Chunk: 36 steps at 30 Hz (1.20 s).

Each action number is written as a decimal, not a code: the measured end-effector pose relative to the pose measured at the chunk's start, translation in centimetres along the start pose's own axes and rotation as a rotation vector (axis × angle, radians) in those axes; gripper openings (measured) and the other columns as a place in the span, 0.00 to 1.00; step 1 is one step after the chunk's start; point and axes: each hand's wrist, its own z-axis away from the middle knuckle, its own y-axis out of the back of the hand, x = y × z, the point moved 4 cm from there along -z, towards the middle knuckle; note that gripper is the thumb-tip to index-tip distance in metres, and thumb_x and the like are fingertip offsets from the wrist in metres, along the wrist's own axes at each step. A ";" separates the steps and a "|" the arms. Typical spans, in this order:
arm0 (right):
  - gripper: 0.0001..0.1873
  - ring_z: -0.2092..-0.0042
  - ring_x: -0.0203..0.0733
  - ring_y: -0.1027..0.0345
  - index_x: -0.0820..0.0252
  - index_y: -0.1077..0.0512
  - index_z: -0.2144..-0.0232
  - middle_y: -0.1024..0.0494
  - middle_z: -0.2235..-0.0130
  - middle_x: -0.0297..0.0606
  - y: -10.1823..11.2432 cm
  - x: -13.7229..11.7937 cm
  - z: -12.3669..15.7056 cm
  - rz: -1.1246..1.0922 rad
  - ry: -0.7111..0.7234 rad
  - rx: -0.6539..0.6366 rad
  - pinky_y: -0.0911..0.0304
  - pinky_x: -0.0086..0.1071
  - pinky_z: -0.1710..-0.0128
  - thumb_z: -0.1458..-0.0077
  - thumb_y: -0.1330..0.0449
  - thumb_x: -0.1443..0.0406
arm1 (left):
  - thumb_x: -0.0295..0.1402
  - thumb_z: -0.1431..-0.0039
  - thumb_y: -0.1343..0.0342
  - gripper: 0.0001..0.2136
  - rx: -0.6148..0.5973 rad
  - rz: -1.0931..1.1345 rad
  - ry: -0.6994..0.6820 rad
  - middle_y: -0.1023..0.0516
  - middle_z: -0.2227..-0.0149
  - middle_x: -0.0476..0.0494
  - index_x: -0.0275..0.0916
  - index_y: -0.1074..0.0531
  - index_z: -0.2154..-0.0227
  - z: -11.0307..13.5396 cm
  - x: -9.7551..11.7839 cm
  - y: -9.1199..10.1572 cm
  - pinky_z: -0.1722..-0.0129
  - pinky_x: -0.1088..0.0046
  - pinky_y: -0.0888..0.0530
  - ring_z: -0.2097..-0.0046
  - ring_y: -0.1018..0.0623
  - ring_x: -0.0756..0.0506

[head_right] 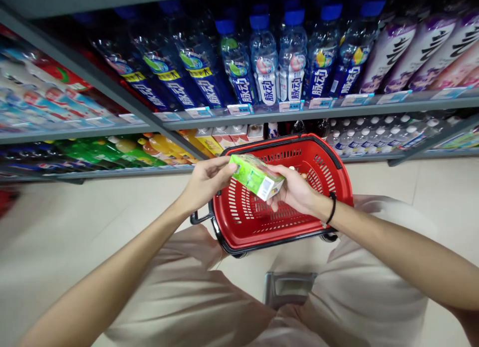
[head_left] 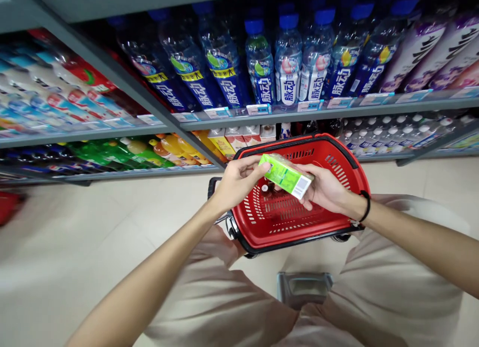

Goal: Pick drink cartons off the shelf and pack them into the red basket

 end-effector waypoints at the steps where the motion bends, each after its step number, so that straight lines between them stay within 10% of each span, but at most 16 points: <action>1: 0.23 0.80 0.37 0.31 0.67 0.28 0.46 0.16 0.62 0.49 0.1 0.2 -0.1 -0.020 -0.036 0.000 0.34 0.27 0.87 0.32 0.48 0.56 | 0.48 0.42 0.31 0.21 -0.023 0.009 -0.006 0.20 0.69 0.45 0.35 0.18 0.56 0.1 -0.1 -0.2 0.72 0.76 0.26 0.72 0.26 0.51; 7: 0.24 0.78 0.40 0.26 0.65 0.27 0.50 0.15 0.58 0.52 0.1 0.8 -0.2 0.038 -0.068 -0.066 0.28 0.29 0.82 0.31 0.51 0.52 | 0.43 0.46 0.27 0.19 -0.030 -0.056 0.013 0.22 0.72 0.47 0.36 0.18 0.56 0.3 -0.9 -0.4 0.72 0.75 0.26 0.72 0.25 0.50; 17: 0.36 0.58 0.42 0.20 0.57 0.32 0.43 0.17 0.53 0.39 -0.5 2.4 -0.1 0.289 -0.011 -0.071 0.20 0.33 0.59 0.52 0.23 0.60 | 0.39 0.42 0.30 0.14 -0.065 -0.115 -0.061 0.39 0.78 0.55 0.37 0.17 0.56 0.9 0.3 -1.4 0.76 0.75 0.40 0.75 0.40 0.53; 24: 0.36 0.47 0.46 0.23 0.58 0.32 0.43 0.19 0.48 0.42 0.2 2.5 -0.6 0.308 0.102 -0.101 0.25 0.40 0.47 0.51 0.23 0.60 | 0.43 0.37 0.34 0.17 -0.112 -0.099 -0.075 0.21 0.69 0.45 0.36 0.18 0.52 0.6 0.4 -1.2 0.67 0.73 0.27 0.69 0.27 0.50; 32: 0.38 0.44 0.47 0.25 0.55 0.35 0.41 0.22 0.43 0.41 0.3 2.3 -0.4 0.373 0.193 -0.168 0.26 0.41 0.44 0.50 0.23 0.58 | 0.43 0.44 0.29 0.28 -0.202 -0.124 -0.016 0.22 0.46 0.36 0.38 0.25 0.42 -0.1 0.6 -0.1 0.46 0.64 0.22 0.45 0.22 0.40; 36: 0.38 0.45 0.48 0.24 0.55 0.34 0.43 0.21 0.45 0.41 0.5 2.9 -0.4 0.349 0.191 -0.171 0.25 0.43 0.44 0.51 0.23 0.59 | 0.42 0.45 0.28 0.25 -0.269 -0.027 0.042 0.19 0.48 0.36 0.36 0.22 0.48 0.1 0.7 -0.4 0.46 0.63 0.22 0.50 0.19 0.41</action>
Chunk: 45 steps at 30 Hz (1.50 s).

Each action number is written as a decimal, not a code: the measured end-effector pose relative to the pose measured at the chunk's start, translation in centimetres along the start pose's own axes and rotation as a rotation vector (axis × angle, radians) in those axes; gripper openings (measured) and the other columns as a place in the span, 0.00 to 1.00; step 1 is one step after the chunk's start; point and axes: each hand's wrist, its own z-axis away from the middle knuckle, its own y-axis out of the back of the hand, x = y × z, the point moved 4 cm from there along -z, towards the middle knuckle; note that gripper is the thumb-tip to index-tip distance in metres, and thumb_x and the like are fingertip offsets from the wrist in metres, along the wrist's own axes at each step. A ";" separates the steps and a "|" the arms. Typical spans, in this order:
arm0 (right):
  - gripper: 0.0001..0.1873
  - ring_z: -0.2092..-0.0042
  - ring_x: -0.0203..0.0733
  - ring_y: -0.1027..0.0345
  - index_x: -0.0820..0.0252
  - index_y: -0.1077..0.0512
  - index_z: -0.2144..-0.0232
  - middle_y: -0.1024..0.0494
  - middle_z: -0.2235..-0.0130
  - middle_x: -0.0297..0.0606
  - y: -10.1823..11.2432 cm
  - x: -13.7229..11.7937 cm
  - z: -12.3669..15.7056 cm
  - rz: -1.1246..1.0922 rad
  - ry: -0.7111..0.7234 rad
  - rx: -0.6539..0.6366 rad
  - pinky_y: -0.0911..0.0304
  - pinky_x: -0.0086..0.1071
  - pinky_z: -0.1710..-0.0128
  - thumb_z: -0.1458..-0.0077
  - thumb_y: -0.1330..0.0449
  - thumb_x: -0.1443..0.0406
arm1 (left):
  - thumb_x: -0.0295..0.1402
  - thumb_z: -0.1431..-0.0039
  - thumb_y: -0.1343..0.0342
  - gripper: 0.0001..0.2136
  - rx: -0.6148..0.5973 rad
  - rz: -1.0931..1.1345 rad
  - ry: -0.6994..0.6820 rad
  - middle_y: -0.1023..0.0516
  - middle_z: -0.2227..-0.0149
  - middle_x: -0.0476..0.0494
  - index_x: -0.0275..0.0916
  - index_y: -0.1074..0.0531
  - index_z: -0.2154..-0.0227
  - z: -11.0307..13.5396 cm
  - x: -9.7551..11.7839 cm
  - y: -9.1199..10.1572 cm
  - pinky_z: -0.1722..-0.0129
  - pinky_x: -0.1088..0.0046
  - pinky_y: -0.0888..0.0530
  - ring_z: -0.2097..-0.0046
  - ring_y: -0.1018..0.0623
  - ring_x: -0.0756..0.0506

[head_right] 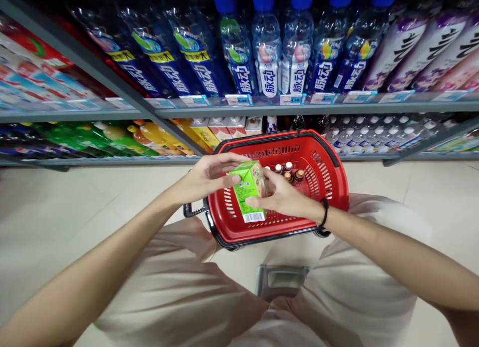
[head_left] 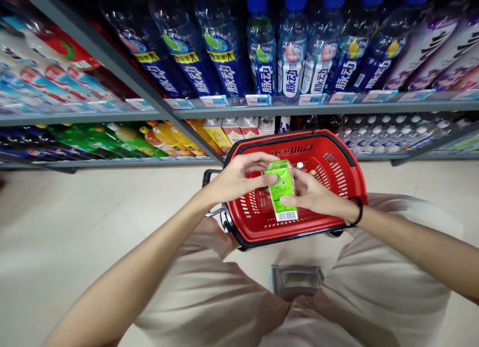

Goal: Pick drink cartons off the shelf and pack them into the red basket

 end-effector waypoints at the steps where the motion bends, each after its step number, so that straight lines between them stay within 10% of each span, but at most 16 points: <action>1: 0.37 0.45 0.48 0.24 0.55 0.34 0.43 0.21 0.45 0.41 -0.1 0.1 0.0 -0.001 0.008 0.014 0.25 0.42 0.44 0.51 0.23 0.59 | 0.41 0.47 0.26 0.25 0.025 0.013 0.001 0.17 0.50 0.37 0.35 0.21 0.50 0.0 0.0 0.1 0.46 0.63 0.21 0.51 0.18 0.42; 9: 0.32 0.46 0.47 0.24 0.58 0.29 0.47 0.22 0.44 0.45 -0.7 0.4 -0.2 0.182 0.011 0.105 0.29 0.46 0.40 0.50 0.23 0.57 | 0.42 0.55 0.23 0.25 0.275 0.024 0.023 0.16 0.57 0.39 0.33 0.20 0.57 0.3 -0.9 2.1 0.49 0.65 0.22 0.56 0.19 0.45; 28: 0.30 0.49 0.54 0.24 0.58 0.31 0.45 0.21 0.49 0.44 1.3 -1.0 1.8 0.969 0.262 0.239 0.29 0.46 0.47 0.47 0.28 0.59 | 0.40 0.50 0.27 0.31 -0.043 -0.590 -0.291 0.20 0.45 0.40 0.39 0.27 0.44 1.5 2.0 -1.1 0.46 0.66 0.24 0.47 0.20 0.40; 45: 0.26 0.49 0.46 0.24 0.58 0.26 0.50 0.19 0.50 0.41 1.0 -0.3 1.2 0.270 0.083 0.116 0.29 0.39 0.45 0.48 0.27 0.56 | 0.39 0.48 0.27 0.28 -0.009 -0.144 -0.116 0.21 0.50 0.40 0.38 0.29 0.46 -0.1 -1.4 -0.9 0.52 0.69 0.22 0.52 0.20 0.44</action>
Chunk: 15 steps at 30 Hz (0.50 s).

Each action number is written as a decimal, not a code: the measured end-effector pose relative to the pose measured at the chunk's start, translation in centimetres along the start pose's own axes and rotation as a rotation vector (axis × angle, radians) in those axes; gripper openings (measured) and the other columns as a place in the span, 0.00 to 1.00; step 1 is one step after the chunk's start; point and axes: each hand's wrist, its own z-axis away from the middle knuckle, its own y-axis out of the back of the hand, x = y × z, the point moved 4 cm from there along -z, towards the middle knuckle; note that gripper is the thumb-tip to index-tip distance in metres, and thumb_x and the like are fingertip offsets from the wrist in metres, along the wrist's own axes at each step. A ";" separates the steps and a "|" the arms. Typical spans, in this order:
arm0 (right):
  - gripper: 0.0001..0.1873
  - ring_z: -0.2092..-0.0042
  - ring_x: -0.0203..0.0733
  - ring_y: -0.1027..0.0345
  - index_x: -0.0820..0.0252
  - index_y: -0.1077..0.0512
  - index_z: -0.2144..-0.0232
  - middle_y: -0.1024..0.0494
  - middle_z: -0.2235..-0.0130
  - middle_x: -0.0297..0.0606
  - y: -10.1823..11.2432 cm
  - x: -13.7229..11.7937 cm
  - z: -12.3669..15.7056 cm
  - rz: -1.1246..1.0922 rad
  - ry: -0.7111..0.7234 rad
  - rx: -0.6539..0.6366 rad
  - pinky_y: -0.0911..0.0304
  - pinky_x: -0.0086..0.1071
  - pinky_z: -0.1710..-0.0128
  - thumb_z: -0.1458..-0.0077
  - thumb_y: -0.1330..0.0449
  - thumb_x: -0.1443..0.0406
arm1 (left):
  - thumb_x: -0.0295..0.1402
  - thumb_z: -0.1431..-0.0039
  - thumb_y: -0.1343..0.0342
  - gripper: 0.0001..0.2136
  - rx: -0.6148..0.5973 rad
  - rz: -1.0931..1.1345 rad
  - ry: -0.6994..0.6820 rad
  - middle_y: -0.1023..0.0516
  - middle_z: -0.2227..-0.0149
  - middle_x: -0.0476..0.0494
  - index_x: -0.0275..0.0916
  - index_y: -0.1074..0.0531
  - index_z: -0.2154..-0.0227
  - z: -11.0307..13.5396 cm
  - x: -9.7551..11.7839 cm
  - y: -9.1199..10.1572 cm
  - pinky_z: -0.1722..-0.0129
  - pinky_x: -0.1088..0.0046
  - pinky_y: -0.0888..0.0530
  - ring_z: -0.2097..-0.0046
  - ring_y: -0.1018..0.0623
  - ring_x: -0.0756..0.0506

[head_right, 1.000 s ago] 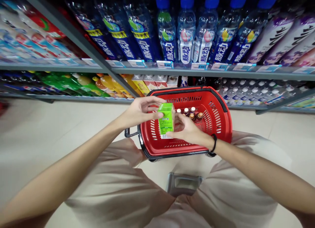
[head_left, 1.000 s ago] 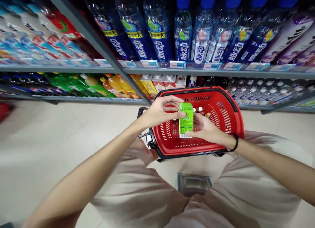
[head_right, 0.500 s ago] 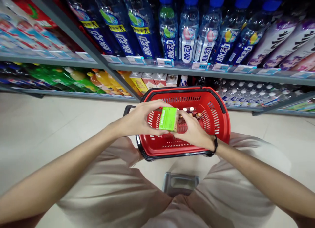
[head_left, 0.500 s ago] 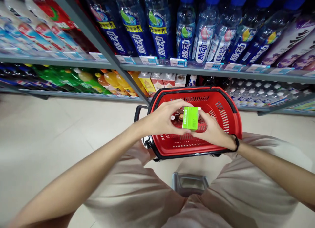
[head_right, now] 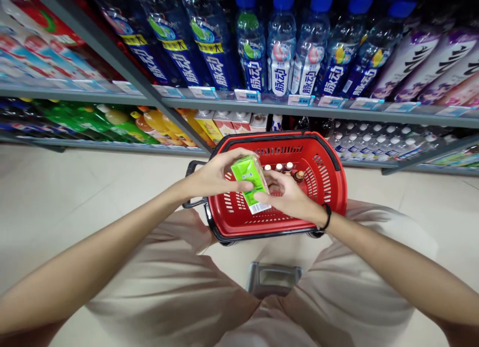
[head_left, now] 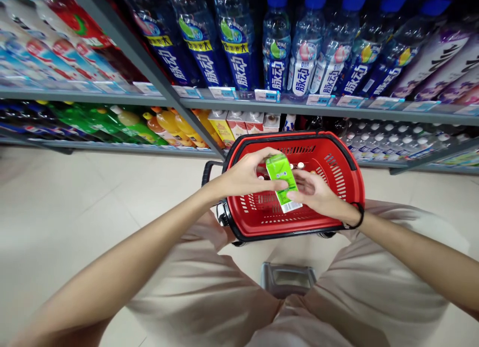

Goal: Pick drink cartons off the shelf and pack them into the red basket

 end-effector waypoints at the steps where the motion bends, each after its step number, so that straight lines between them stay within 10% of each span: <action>1: 0.23 0.50 0.46 0.23 0.58 0.25 0.53 0.18 0.51 0.41 0.0 0.1 0.0 -0.066 -0.053 0.006 0.29 0.38 0.46 0.47 0.28 0.54 | 0.39 0.47 0.27 0.28 0.003 0.024 0.015 0.21 0.49 0.39 0.38 0.28 0.45 -0.1 -0.2 0.1 0.52 0.68 0.22 0.52 0.20 0.43; 9: 0.26 0.69 0.47 0.28 0.61 0.30 0.49 0.18 0.61 0.46 0.1 -0.4 0.2 -0.537 -0.362 0.125 0.39 0.32 0.80 0.36 0.51 0.48 | 0.46 0.44 0.29 0.25 -0.012 0.186 0.133 0.17 0.51 0.37 0.35 0.21 0.50 -1.5 -0.3 -0.3 0.53 0.66 0.20 0.50 0.18 0.40; 15: 0.30 0.71 0.45 0.30 0.60 0.32 0.48 0.18 0.60 0.48 0.4 -1.0 0.4 -0.546 -0.432 0.089 0.48 0.29 0.83 0.34 0.57 0.46 | 0.50 0.44 0.30 0.25 -0.026 0.218 0.265 0.15 0.55 0.36 0.34 0.20 0.53 -2.5 -0.9 -0.3 0.59 0.67 0.20 0.56 0.16 0.40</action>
